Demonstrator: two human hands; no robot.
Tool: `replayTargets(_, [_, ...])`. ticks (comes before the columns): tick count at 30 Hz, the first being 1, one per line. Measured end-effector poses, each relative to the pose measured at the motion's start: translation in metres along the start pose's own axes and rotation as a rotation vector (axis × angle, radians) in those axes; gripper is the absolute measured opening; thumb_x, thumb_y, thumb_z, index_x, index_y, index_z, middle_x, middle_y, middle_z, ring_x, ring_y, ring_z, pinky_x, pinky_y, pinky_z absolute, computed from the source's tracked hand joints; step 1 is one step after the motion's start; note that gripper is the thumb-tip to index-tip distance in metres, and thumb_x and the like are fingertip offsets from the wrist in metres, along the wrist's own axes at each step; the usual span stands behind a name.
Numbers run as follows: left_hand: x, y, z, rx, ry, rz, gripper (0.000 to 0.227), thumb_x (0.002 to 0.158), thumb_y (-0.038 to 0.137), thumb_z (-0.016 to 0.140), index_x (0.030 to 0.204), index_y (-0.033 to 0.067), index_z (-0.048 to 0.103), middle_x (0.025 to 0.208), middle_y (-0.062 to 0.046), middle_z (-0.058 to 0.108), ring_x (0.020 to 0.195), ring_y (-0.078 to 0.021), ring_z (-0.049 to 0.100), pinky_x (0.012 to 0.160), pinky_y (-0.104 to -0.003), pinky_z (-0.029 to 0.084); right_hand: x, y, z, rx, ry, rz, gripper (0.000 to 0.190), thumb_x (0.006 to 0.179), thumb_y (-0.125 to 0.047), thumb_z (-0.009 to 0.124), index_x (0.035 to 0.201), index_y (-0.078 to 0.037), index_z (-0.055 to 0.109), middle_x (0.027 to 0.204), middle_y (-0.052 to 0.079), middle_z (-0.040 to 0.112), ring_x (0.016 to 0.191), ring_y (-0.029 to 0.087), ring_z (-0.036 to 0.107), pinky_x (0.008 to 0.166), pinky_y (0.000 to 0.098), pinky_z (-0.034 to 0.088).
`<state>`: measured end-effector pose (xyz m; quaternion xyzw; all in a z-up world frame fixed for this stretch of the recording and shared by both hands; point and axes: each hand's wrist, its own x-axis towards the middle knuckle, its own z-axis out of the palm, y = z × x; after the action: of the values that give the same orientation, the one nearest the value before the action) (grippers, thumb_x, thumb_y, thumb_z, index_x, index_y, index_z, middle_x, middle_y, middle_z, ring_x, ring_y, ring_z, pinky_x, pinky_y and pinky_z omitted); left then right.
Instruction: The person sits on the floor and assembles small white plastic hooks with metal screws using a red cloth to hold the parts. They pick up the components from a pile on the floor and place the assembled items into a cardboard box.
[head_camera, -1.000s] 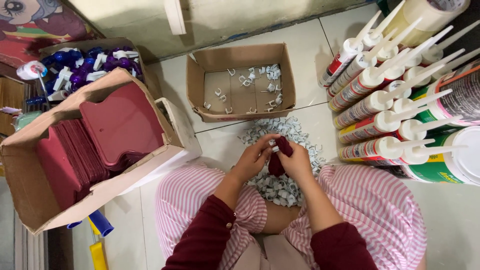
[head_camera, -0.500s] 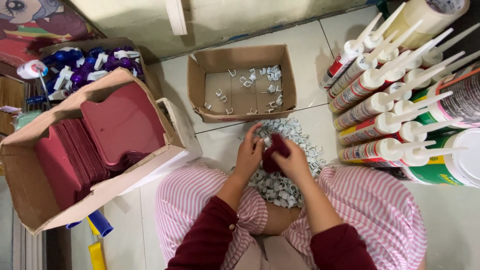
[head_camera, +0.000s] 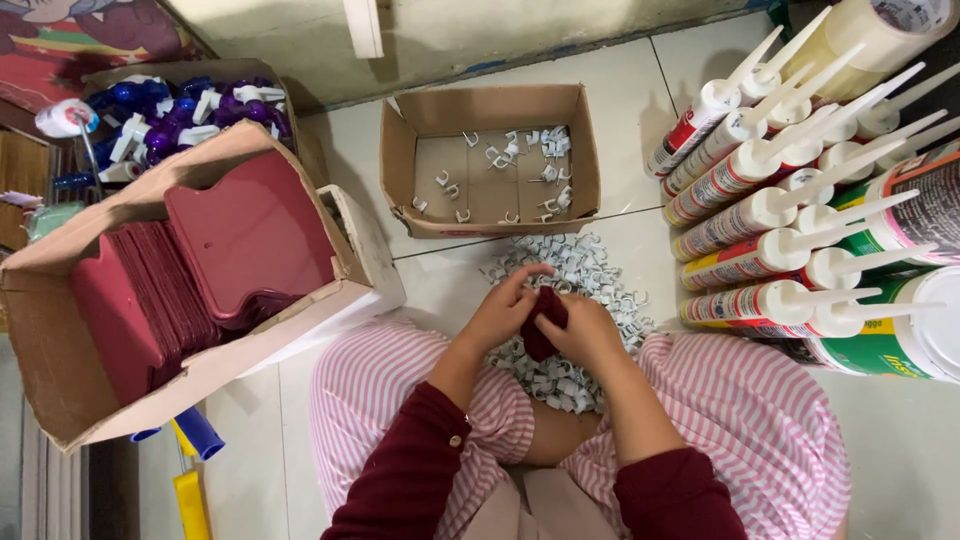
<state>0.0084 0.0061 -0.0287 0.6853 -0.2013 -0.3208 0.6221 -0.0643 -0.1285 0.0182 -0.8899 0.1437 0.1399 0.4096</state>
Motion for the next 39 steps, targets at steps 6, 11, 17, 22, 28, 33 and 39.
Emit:
replayTargets(6, [-0.005,0.012,0.0,-0.041,-0.108,-0.072,0.039,0.08,0.002,0.036,0.118,0.0027,0.049,0.059,-0.007,0.054,0.054,-0.0103,0.041,0.052,-0.022,0.034,-0.006,-0.008,-0.016,0.051,-0.147,-0.001,0.03,0.074,-0.025,0.056,0.085,0.002,0.063,0.079,0.021,0.065,0.079,0.036,0.062,0.065,0.0415,0.05])
replayTargets(11, [-0.01,0.04,0.002,-0.101,-0.109,-0.04,0.036,0.082,0.003,0.041,0.117,0.0032,0.05,0.063,-0.005,0.052,0.058,-0.0101,0.04,0.055,-0.021,0.035,-0.006,-0.01,-0.014,0.151,-0.096,0.043,0.029,0.074,-0.022,0.053,0.082,0.004,0.062,0.074,0.022,0.064,0.075,0.034,0.061,0.062,0.0405,0.048])
replayTargets(17, [-0.012,0.033,0.001,0.292,-0.064,0.041,0.035,0.084,0.005,0.042,0.118,0.0096,0.049,0.065,-0.01,0.057,0.061,-0.0199,0.051,0.059,-0.03,0.041,0.001,-0.001,-0.007,0.204,-0.155,0.119,0.032,0.076,-0.024,0.051,0.086,0.005,0.062,0.08,0.022,0.064,0.078,0.031,0.061,0.063,0.0372,0.05])
replayTargets(22, [-0.013,0.041,0.004,0.557,0.011,0.097,0.033,0.087,0.008,0.041,0.118,0.0153,0.049,0.067,-0.009,0.06,0.06,-0.0223,0.056,0.059,-0.032,0.044,-0.001,-0.005,-0.006,0.187,-0.14,0.156,0.033,0.076,-0.025,0.054,0.086,0.005,0.062,0.079,0.022,0.063,0.077,0.029,0.062,0.062,0.0367,0.05])
replayTargets(28, [-0.009,0.04,0.003,0.552,0.116,0.14,0.031,0.088,0.008,0.04,0.117,0.0138,0.048,0.062,-0.007,0.057,0.055,-0.0201,0.053,0.056,-0.03,0.044,-0.001,-0.005,-0.009,0.161,-0.165,0.074,0.034,0.074,-0.019,0.057,0.096,0.007,0.059,0.087,0.026,0.062,0.085,0.036,0.06,0.066,0.0416,0.051])
replayTargets(33, [-0.006,0.032,0.002,0.351,0.214,0.086,0.03,0.089,0.006,0.036,0.117,0.0114,0.045,0.06,-0.005,0.055,0.053,-0.0147,0.048,0.053,-0.028,0.041,-0.003,-0.007,-0.017,0.145,-0.111,-0.011,0.034,0.072,-0.012,0.059,0.102,0.003,0.058,0.091,0.024,0.062,0.088,0.039,0.059,0.07,0.0451,0.05])
replayTargets(39, [-0.001,0.022,0.0,0.168,0.204,0.066,0.03,0.089,0.005,0.034,0.117,0.0095,0.043,0.07,-0.011,0.056,0.066,-0.0185,0.05,0.064,-0.032,0.041,-0.01,-0.017,-0.034,0.275,0.05,-0.026,0.032,0.073,-0.01,0.056,0.103,0.001,0.058,0.092,0.025,0.061,0.091,0.04,0.057,0.075,0.0469,0.047])
